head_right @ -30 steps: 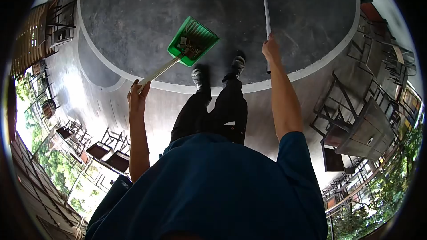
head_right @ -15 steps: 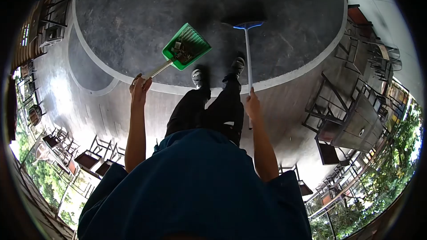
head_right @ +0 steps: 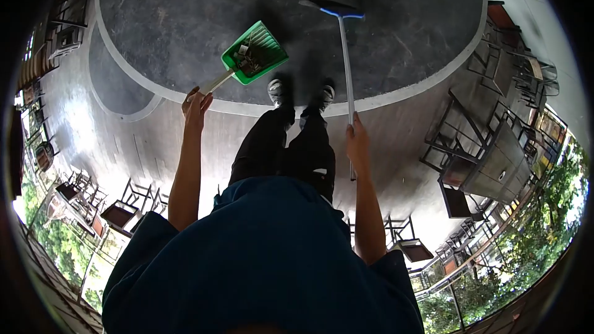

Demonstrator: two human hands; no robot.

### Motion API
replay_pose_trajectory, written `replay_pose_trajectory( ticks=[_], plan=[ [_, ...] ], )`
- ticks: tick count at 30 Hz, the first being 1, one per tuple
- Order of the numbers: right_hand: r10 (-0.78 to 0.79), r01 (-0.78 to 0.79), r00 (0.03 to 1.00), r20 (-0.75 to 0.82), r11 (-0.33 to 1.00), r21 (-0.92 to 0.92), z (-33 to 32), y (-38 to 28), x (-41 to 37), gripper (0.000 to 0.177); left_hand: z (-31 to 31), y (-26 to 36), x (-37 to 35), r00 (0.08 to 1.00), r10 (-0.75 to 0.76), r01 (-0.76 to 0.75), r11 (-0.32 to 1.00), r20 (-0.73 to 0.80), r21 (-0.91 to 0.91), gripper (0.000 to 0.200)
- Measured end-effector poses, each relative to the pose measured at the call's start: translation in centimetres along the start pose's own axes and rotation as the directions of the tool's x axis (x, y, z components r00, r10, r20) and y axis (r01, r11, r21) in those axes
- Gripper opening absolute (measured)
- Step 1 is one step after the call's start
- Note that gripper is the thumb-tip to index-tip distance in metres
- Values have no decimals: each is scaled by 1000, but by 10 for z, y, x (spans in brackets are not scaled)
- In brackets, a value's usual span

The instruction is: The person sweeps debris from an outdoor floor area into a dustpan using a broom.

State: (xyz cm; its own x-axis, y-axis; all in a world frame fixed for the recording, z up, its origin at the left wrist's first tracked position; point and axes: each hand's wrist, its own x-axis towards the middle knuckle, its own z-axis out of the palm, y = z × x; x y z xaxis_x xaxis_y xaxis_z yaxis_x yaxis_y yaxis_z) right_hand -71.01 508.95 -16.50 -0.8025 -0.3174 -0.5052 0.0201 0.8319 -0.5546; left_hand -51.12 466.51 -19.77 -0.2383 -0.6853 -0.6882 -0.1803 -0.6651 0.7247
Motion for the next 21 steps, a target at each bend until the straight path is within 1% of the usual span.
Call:
replay_pose_trajectory(
  ticks=[1, 3, 5, 7, 9, 10, 12, 13, 14, 17, 19, 21],
  plan=[
    [-61, 60, 998, -33, 998, -23, 1, 2, 19, 43, 0, 0, -2, 1000, 4, -4, 1000, 3, -6, 45],
    [-65, 64, 997, -31, 997, -49, 2, 0, 65, 43, 3, -1, -4, 1000, 10, -10, 1000, 9, 3, 46],
    [-15, 15, 1000, -3, 1000, 24, -11, -41, 103, 40, 5, -6, -8, 1000, 19, -19, 1000, 8, -10, 47],
    [24, -23, 999, 37, 1000, -17, -6, -53, 146, 40, 4, -10, -16, 1000, 21, -21, 1000, 9, 5, 47],
    [47, -43, 998, 32, 992, -122, -1, -59, 176, 40, 9, -10, -20, 1000, 8, -8, 1000, -6, 10, 48],
    [44, -41, 999, 31, 993, -110, 2, -57, 185, 40, 10, -10, -21, 1000, 5, -4, 1000, -15, 8, 48],
    [3, 12, 999, 53, 962, -273, 10, -49, 202, 42, 11, -8, -26, 1000, 20, -20, 1000, -11, 15, 49],
    [-15, 39, 997, 69, 934, -355, 14, -42, 205, 43, 10, -8, -32, 1000, 20, -20, 1000, -10, 19, 49],
    [-26, 49, 997, 69, 935, -352, 20, -30, 204, 43, 10, -7, -36, 1000, 22, -22, 1000, -6, 18, 49],
    [-277, 248, 960, -43, 911, -330, 33, 14, 185, 42, 12, -5, -52, 999, 39, -39, 999, -18, 17, 49],
    [-59, 69, 997, 43, 961, -267, 21, 15, 148, 43, 12, -6, -64, 999, 47, -47, 999, -21, 18, 49],
    [-37, 61, 996, 81, 947, -314, 7, 21, 104, 48, 13, -11, -75, 997, 60, -60, 998, -41, 9, 48]
  ],
)
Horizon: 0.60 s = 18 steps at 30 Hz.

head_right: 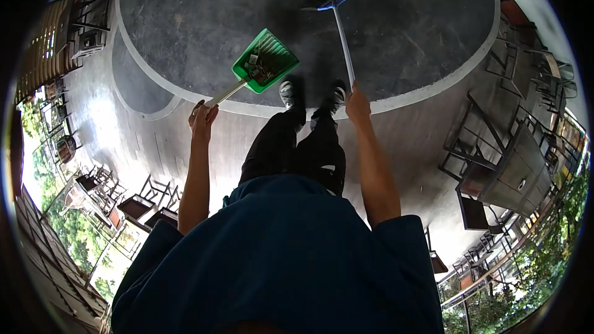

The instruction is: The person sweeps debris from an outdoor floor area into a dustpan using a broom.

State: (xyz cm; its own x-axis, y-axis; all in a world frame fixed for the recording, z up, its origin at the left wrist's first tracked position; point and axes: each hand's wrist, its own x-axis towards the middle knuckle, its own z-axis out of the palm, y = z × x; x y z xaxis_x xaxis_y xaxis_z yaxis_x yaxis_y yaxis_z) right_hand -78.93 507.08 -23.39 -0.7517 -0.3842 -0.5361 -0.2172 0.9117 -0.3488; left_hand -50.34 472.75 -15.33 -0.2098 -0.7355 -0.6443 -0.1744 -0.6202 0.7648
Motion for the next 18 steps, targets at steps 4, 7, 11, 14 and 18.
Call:
replay_pose_trajectory(
  ticks=[4, 7, 11, 14, 18],
  plan=[
    [-39, 40, 999, 7, 998, -38, 14, 43, -75, 48, -1, -11, -24, 999, 28, -29, 998, -24, -49, 44],
    [62, -75, 990, 128, 992, 100, -1, 56, -121, 44, 3, -21, -36, 998, 43, -46, 995, -40, -90, 42],
    [-18, 8, 998, 57, 985, 170, -11, 75, -146, 44, 8, -29, -54, 996, 65, -74, 988, -68, -134, 43],
    [-67, 69, 998, -16, 960, 272, -20, 92, -143, 43, 9, -33, -64, 994, 84, -93, 985, -67, -143, 42],
    [-41, 49, 999, -27, 916, 398, -38, 92, -137, 42, 8, -37, -67, 992, 116, -120, 988, -46, -98, 40]
  ],
)
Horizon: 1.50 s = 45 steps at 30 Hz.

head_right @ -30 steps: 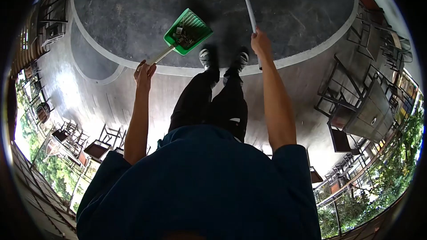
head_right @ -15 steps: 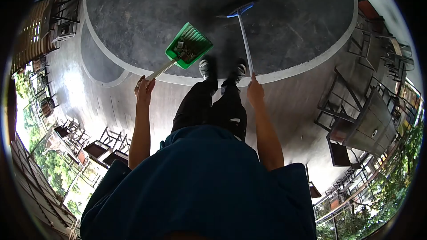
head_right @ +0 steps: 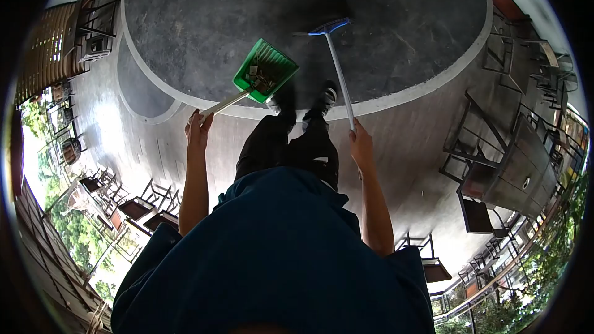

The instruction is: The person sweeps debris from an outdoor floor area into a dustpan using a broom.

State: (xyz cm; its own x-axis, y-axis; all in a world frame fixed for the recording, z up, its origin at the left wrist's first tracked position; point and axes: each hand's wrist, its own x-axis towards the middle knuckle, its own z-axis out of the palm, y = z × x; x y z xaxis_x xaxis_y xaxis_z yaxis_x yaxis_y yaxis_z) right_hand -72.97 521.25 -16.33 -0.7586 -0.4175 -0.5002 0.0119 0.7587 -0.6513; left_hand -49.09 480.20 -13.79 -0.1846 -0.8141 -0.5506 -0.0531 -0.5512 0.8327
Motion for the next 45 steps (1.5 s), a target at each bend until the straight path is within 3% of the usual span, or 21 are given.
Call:
replay_pose_trajectory(
  ticks=[2, 6, 8, 11, 13, 17, 20, 22, 24, 27, 31, 34, 35, 38, 45],
  plan=[
    [30, -30, 1000, 1, 999, 40, -9, -10, 5, 42, -3, -2, 1, 1000, 9, -9, 1000, 17, 6, 39],
    [44, -45, 999, -14, 995, -92, -14, -25, 37, 41, -2, -1, 3, 999, -29, 29, 1000, 32, -6, 30],
    [-38, 33, 999, -25, 982, -186, -12, -22, 64, 42, -2, 3, 7, 998, -56, 56, 998, 34, -3, 25],
    [40, -40, 999, -3, 984, -177, -5, -29, 102, 43, 2, 4, 14, 997, -69, 69, 997, 30, 25, 42],
    [188, -183, 980, 69, 980, -76, 2, -42, 113, 43, 1, 3, 21, 995, -81, 80, 996, 50, 23, 43],
    [44, -43, 999, -1, 974, -221, 35, -9, 116, 43, -3, 0, 35, 993, -79, 79, 997, 91, 10, 45],
    [121, -114, 992, 20, 968, -223, 41, -14, 83, 43, -10, -4, 34, 991, -98, 96, 995, 87, 24, 46],
    [-11, 1, 999, -35, 956, -294, 63, 28, 64, 43, -11, -2, 32, 992, -98, 96, 995, 75, 32, 47],
    [-27, 8, 998, -48, 940, -342, 61, 9, 23, 43, -9, -1, 36, 993, -90, 88, 996, 78, 23, 47],
    [87, -84, 996, -5, 946, -312, 58, -5, -17, 44, -16, 0, 36, 993, -88, 90, 996, 79, -25, 47],
    [-30, 23, 999, -40, 987, -156, 68, 23, -34, 44, -18, 4, 39, 993, -107, 108, 994, 46, -10, 46],
    [-380, 325, 896, -229, 914, -243, 70, 32, -32, 43, -15, 6, 40, 993, -109, 109, 994, 45, 3, 47],
    [-378, 323, 897, -230, 915, -243, 68, 32, -31, 43, -15, 6, 40, 993, -110, 110, 994, 41, 9, 47],
    [105, -101, 992, -76, 994, 51, 43, 4, -22, 39, -14, 5, 41, 993, -103, 102, 995, 52, 14, 48],
    [271, -263, 956, -112, 961, 82, -18, -16, 66, 39, -14, 8, 33, 995, -79, 77, 996, 57, 32, 51]
  ],
)
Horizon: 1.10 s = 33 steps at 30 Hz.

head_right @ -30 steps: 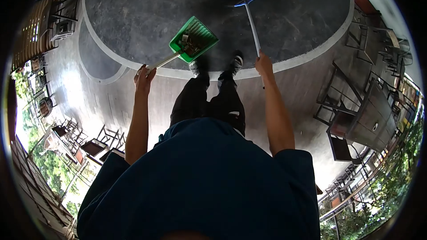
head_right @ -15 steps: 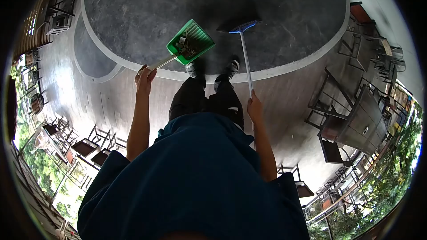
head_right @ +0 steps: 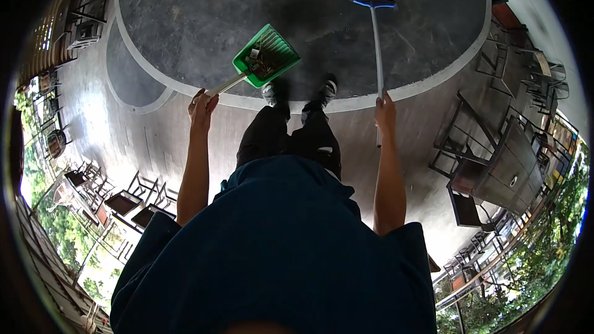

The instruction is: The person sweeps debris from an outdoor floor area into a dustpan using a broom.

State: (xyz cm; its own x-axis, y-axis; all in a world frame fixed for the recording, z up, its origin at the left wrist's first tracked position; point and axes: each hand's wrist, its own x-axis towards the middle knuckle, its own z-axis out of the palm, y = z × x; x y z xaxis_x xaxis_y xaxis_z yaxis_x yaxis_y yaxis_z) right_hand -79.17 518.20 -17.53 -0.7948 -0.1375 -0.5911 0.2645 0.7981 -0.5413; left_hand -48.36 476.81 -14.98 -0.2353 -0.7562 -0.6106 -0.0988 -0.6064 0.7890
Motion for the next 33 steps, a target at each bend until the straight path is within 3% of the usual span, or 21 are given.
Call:
replay_pose_trajectory(
  ticks=[8, 14, 19, 21, 23, 25, 30, 33],
  plan=[
    [189, -190, 982, 33, 980, 54, -5, 9, 64, 43, 2, 1, -8, 1000, -9, 9, 1000, -4, 3, 53],
    [119, -128, 984, 137, 990, 61, 19, 51, -2, 43, 1, -4, -8, 999, -24, 24, 1000, -27, 0, 52],
    [66, -69, 993, 101, 997, 20, 44, 87, -74, 45, 4, -5, -8, 999, -24, 24, 1000, -22, -15, 50],
    [-304, 286, 952, -44, 928, -237, 48, 99, -94, 43, 4, -4, -7, 1000, -16, 15, 999, -11, -36, 50],
    [-270, 257, 962, -40, 946, -195, 45, 101, -106, 42, 3, -3, -6, 1000, -12, 11, 999, -5, -46, 49],
    [-210, 207, 978, -14, 972, -112, 38, 91, -114, 40, 1, -4, -3, 1000, -19, 19, 999, -9, -30, 49],
    [-135, 143, 989, 55, 975, -170, 25, 25, -114, 42, -3, 3, -12, 1000, 6, -5, 998, 14, -56, 49],
    [-322, 315, 946, -18, 935, -165, 38, -2, -75, 41, -9, 7, -13, 999, -21, 20, 999, -25, -40, 48]
  ],
)
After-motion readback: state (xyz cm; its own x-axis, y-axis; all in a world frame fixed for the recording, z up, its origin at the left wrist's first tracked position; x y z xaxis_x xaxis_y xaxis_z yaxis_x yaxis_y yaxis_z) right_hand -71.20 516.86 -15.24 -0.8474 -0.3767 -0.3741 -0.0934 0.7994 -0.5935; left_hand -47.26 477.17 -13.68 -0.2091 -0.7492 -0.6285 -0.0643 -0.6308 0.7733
